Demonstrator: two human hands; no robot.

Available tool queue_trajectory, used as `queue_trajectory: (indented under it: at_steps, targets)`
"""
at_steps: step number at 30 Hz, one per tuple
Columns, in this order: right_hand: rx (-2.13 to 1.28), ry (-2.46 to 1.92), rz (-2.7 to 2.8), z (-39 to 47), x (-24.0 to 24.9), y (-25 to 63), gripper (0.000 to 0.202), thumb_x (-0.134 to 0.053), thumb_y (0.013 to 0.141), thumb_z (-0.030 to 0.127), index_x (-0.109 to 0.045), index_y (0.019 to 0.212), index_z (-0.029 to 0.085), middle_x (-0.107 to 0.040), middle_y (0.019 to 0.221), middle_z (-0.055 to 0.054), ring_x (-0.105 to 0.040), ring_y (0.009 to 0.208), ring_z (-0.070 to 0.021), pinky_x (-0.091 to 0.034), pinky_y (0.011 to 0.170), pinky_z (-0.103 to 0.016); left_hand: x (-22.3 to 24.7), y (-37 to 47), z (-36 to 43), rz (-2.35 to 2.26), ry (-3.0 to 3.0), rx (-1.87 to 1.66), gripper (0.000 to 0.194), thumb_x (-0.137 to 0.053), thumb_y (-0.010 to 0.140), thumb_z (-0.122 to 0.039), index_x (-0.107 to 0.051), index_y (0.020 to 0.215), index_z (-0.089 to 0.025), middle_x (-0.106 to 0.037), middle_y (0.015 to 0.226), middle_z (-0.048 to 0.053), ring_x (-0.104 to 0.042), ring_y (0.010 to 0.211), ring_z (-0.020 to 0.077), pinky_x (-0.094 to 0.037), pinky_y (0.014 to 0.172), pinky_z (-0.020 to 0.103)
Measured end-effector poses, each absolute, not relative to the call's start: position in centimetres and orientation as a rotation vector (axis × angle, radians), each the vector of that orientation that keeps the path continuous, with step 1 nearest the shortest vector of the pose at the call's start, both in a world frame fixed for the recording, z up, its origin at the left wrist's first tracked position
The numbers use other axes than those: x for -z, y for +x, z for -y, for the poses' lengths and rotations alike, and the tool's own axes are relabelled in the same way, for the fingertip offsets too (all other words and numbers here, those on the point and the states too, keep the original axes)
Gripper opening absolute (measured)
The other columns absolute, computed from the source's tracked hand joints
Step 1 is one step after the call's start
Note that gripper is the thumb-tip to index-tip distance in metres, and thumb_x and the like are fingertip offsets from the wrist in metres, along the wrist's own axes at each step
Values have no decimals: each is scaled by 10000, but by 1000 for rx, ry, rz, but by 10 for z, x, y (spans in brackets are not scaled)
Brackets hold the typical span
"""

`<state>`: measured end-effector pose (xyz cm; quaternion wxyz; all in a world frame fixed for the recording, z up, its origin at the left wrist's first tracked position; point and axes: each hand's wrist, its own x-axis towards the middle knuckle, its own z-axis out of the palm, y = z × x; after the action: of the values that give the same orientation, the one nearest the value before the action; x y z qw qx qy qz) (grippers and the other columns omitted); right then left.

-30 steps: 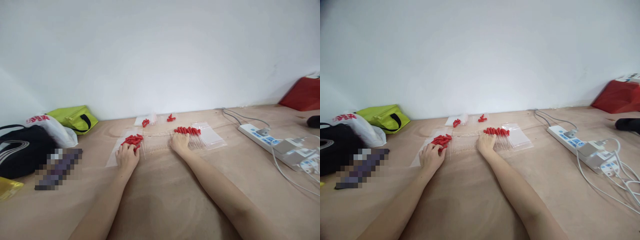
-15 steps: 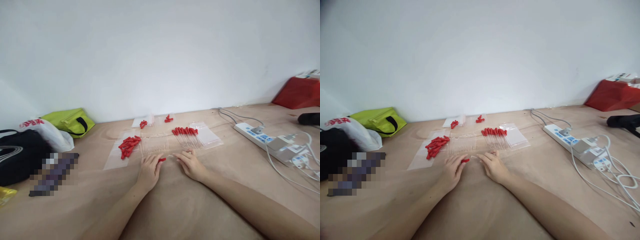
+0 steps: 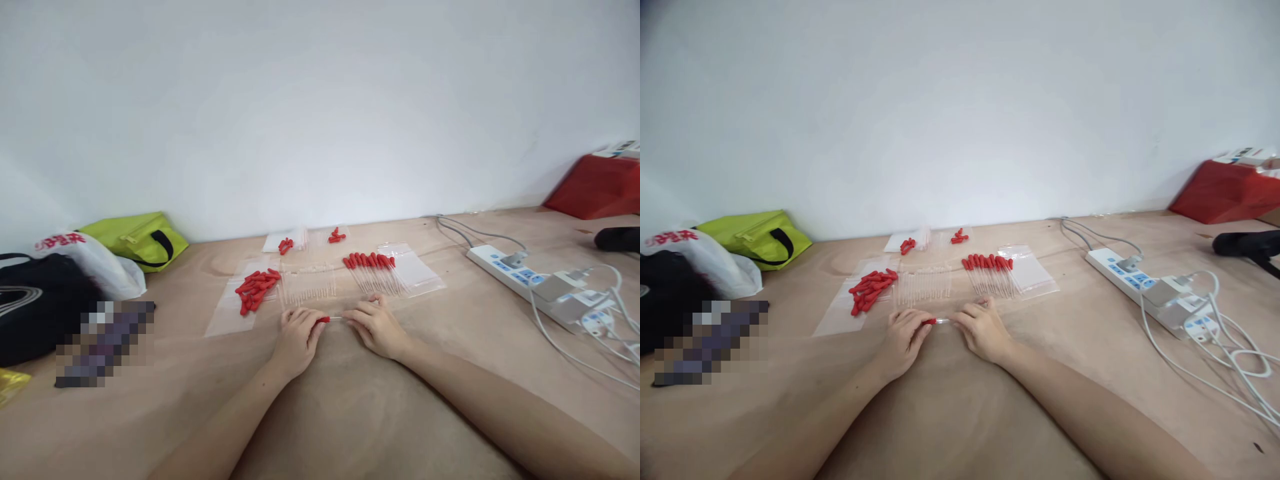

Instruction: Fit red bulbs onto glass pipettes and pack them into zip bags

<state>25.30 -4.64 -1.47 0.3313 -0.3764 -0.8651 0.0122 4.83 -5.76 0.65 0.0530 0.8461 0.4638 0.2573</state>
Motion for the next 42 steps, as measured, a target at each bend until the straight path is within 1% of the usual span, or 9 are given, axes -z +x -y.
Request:
queue_trajectory:
  at_steps: [8, 17, 20, 23, 27, 34, 38, 42]
  targets:
    - [-71, -950, 2287, 43, 15, 254, 231, -407, 867, 180, -609, 978, 193, -612, 765, -35, -524, 710, -127, -245, 771, -322, -4, 46, 54, -1344, 2581, -828, 141, -451, 858, -242, -587, 879, -211, -648, 813, -4, -559, 792, 156, -279, 781, 341]
    - [-201, -850, 2351, 39, 11, 255, 235, -405, 867, 174, -611, 973, 210, -624, 764, -20, -523, 701, -120, -229, 741, -317, -6, 45, 56, -1219, 2674, -924, 192, -436, 864, -253, -608, 794, -204, -640, 725, -3, -544, 731, 142, -289, 804, 346]
    - [-173, -832, 2367, 40, 10, 255, 227, -414, 859, 175, -617, 951, 214, -626, 753, -13, -516, 672, -115, -219, 724, -318, -5, 45, 56, -1169, 2709, -879, 206, -421, 871, -254, -604, 790, -208, -646, 730, -4, -537, 718, 143, -283, 824, 358]
    - [-124, -840, 2370, 42, 10, 253, 223, -406, 853, 164, -613, 930, 193, -631, 767, -22, -510, 667, -117, -213, 702, -316, -3, 45, 56, -1177, 2725, -863, 208, -417, 872, -262, -599, 788, -207, -639, 716, -3, -535, 704, 143, -277, 844, 369]
    - [-76, -836, 2367, 46, 12, 249, 220, -385, 847, 153, -604, 868, 163, -617, 721, -30, -484, 633, -118, -210, 676, -310, -3, 45, 56, -1154, 2755, -863, 194, -422, 865, -254, -588, 781, -201, -631, 714, -4, -536, 703, 143, -262, 876, 382]
    - [-75, -826, 2350, 49, 14, 242, 204, -386, 837, 147, -590, 823, 153, -605, 685, -29, -462, 606, -118, -212, 658, -301, -3, 47, 55, -1060, 2797, -865, 162, -424, 853, -233, -574, 803, -195, -635, 724, -5, -544, 715, 143, -239, 914, 399]
    - [-80, -867, 2365, 49, 14, 238, 209, -384, 846, 153, -591, 822, 159, -608, 697, -30, -473, 621, -118, -219, 666, -297, -4, 47, 54, -1088, 2799, -843, 168, -425, 857, -243, -577, 804, -195, -641, 738, -2, -550, 733, 143, -242, 916, 394]
    - [-75, -952, 2373, 47, 11, 236, 219, -378, 869, 173, -598, 872, 174, -616, 753, -31, -498, 683, -122, -227, 686, -294, -8, 44, 51, -1199, 2807, -806, 174, -426, 866, -243, -596, 840, -213, -657, 775, -1, -564, 767, 150, -235, 926, 401]
